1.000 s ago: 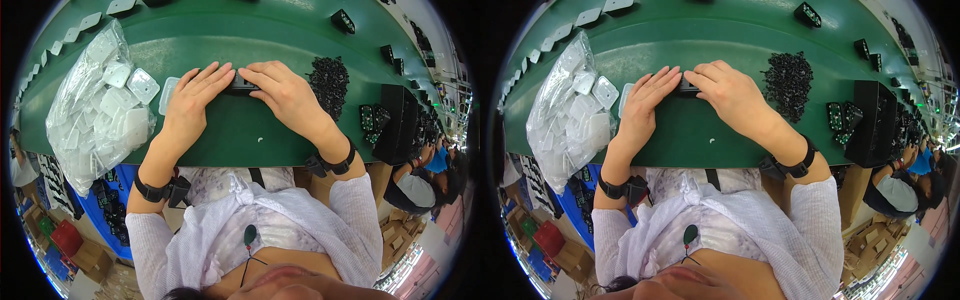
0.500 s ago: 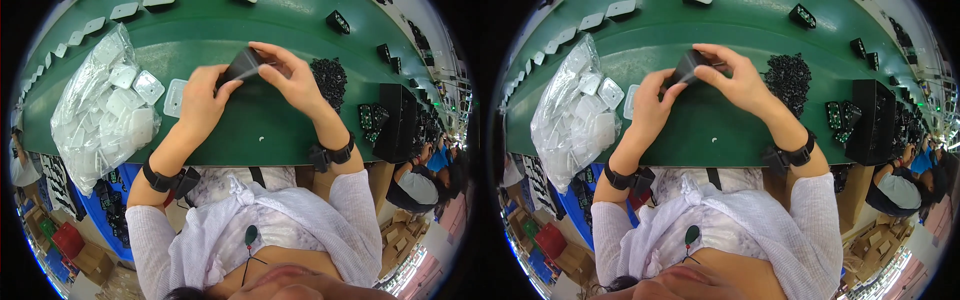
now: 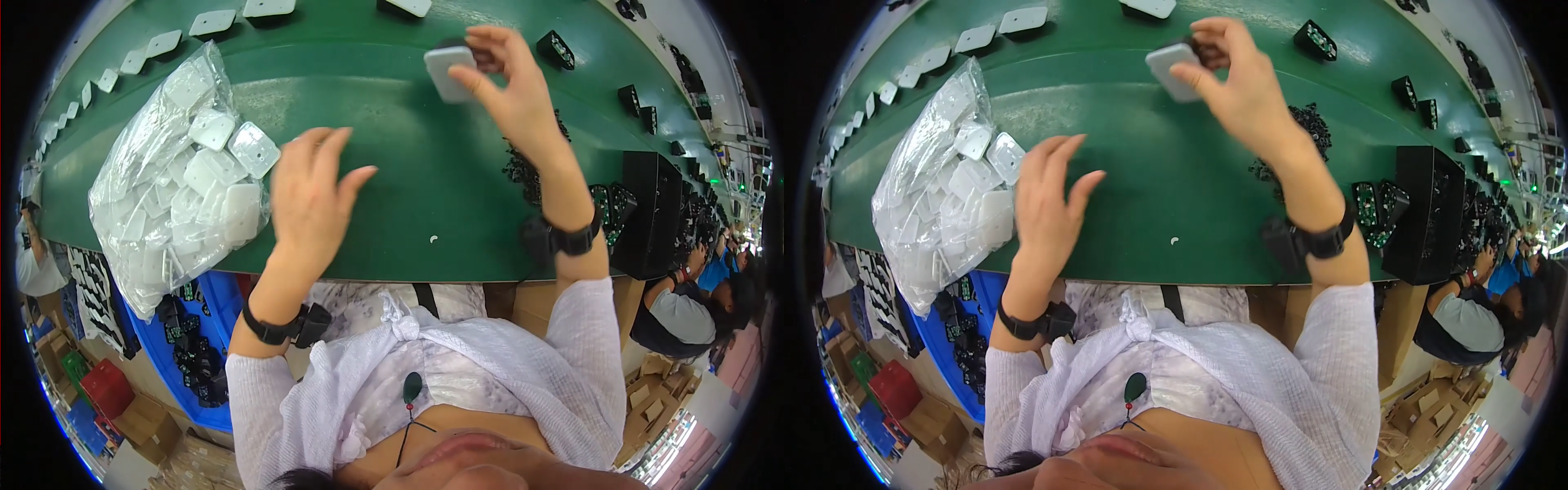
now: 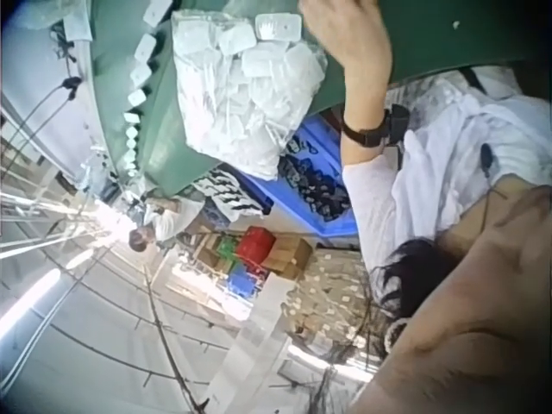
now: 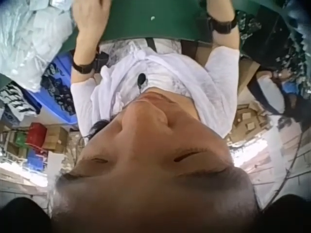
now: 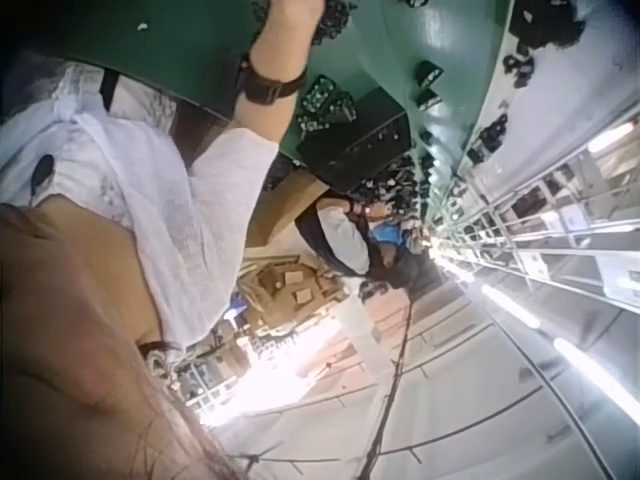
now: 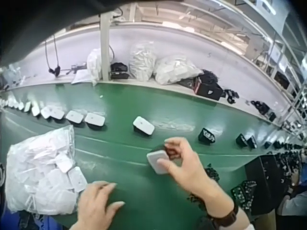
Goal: The person picks up a white plastic plate, inserts a small black component into it, and fits the assembly onto a black housing. They then press the plate into the housing and place the completed unit onto the green workbench.
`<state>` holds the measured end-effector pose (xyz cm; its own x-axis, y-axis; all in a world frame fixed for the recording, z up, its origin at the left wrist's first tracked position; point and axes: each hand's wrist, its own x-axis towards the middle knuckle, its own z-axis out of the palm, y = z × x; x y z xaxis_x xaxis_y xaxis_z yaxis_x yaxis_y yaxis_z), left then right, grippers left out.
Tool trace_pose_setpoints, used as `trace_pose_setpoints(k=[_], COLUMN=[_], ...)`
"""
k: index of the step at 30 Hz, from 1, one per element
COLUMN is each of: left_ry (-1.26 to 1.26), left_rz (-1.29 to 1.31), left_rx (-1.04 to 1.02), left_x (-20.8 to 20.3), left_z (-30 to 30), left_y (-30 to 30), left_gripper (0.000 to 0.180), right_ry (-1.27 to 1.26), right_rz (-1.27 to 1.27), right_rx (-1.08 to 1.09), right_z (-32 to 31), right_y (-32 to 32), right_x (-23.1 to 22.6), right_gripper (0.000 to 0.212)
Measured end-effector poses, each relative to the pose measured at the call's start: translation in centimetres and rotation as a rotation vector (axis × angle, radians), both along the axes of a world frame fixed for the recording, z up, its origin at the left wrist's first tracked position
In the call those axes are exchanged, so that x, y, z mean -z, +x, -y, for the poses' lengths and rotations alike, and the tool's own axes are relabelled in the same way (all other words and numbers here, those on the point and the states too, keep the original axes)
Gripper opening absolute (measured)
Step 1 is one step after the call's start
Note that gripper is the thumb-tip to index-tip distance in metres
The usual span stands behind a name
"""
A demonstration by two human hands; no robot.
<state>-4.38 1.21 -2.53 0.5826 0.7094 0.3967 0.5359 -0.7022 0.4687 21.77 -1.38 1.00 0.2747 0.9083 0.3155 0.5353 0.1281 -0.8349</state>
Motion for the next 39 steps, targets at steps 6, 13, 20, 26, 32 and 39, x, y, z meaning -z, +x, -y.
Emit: trace_pose_setpoints(k=[6,13,20,26,32,39], left_ry=[0.057,0.070,0.054,0.003,-0.384,-0.321], left_rz=[-0.423,-0.386,-0.429,-0.217,0.028,0.163], left_rx=[-0.239,-0.053,-0.171,-0.101,0.035,0.257], left_x=[-0.2,-1.5,-1.1,-0.7,-1.2,-1.6], left_z=[-0.2,-0.1,0.0,-0.3,0.2,-0.7], left_y=[-3.1,-2.9,-3.2,-3.2,-0.8,4.7], left_gripper=[0.051,0.049,0.050,0.042,0.045,0.054], right_ry=[-0.221,-0.444,-0.114,-0.255,-0.141,-0.110], right_rz=[0.127,0.206,0.346,0.602,0.751,0.878], right_rx=[-0.003,-0.060,0.104,0.160,0.137,0.120], right_z=[-7.7,-12.4,-6.4,4.5,9.0,9.0], right_y=[9.7,16.9,13.4,9.5,5.8,3.5], right_x=[0.6,3.8,-1.0,-1.5,0.6,2.5], right_gripper=[0.027,0.030,0.032,0.017,0.013,0.015])
